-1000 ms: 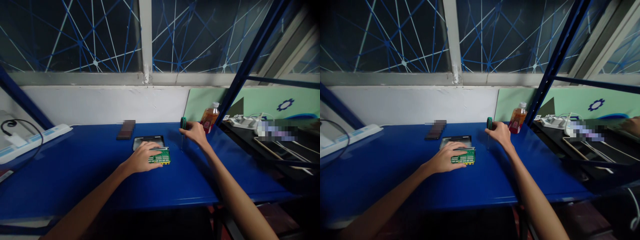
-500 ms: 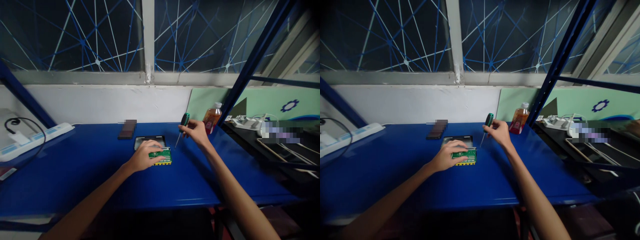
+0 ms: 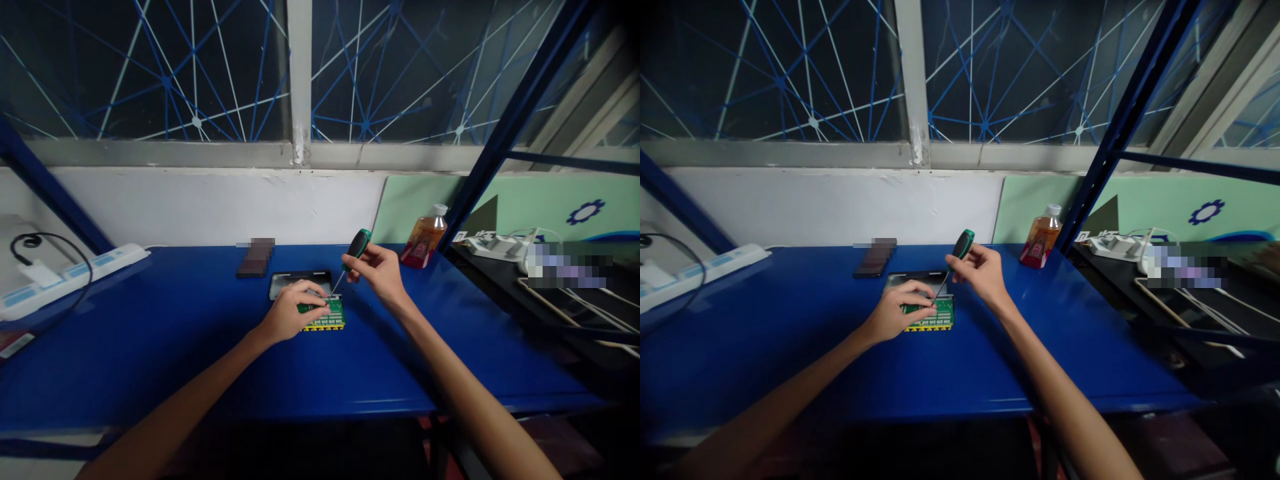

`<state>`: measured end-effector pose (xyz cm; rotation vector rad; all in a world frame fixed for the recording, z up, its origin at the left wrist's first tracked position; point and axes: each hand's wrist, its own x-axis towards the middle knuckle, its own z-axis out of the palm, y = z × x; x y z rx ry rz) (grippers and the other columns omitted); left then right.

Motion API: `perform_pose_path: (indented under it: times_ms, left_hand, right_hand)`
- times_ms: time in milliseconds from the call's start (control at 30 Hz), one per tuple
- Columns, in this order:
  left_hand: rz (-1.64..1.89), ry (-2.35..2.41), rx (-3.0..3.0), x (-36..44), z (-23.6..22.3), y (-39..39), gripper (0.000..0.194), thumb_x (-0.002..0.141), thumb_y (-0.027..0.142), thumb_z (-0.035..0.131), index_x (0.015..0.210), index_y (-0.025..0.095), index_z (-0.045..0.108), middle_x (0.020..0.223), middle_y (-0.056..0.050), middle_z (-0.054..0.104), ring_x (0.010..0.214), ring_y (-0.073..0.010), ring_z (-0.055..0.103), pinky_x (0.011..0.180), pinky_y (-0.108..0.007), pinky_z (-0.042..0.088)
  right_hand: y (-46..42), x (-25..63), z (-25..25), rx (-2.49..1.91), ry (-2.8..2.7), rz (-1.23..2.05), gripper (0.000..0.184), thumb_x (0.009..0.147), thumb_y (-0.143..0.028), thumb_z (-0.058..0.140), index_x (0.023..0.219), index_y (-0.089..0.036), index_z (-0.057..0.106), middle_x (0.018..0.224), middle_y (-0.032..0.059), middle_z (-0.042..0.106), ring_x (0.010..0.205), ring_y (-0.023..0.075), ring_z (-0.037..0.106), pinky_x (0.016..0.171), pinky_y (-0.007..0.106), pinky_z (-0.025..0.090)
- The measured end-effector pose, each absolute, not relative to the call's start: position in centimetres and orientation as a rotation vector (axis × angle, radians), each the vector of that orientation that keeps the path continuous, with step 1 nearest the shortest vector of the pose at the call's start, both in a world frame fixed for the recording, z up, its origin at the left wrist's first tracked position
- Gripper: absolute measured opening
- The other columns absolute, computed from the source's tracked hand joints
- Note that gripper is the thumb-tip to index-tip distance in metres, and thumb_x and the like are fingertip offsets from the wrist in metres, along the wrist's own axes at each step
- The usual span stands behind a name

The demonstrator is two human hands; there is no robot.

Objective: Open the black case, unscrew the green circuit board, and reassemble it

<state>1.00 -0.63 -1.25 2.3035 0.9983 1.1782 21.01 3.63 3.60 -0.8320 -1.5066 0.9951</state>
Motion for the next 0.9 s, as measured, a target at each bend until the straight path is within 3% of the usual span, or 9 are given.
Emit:
perform_pose_path:
  times_ms: [367, 900]
  left_hand:
    - [1.171, 1.028, 2.326, 0.9, -1.3, -0.6, 0.013, 0.082, 0.028, 0.066, 0.079, 0.019, 0.074, 0.095, -0.007, 0.069, 0.085, -0.0190, 0.064, 0.078, -0.035, 0.052]
    - [1.185, 1.058, 2.310, 0.9, -1.8, -0.4, 0.014, 0.083, 0.028, 0.064, 0.079, 0.020, 0.075, 0.097, -0.007, 0.069, 0.087, -0.0199, 0.064, 0.080, -0.037, 0.051]
  right_hand:
    - [3.2, 20.6, 3.7, -0.791, -1.507, 0.956, 0.020, 0.070, -0.031, 0.072, 0.068, -0.017, 0.057, 0.050, -0.0035, 0.053, 0.043, 0.0119, 0.054, 0.044, 0.027, 0.041]
    - [2.5, 20.6, 3.7, -0.826, -1.653, 0.877, 0.023, 0.072, -0.038, 0.071, 0.072, -0.019, 0.056, 0.054, -0.0012, 0.060, 0.047, 0.0140, 0.058, 0.048, 0.029, 0.047]
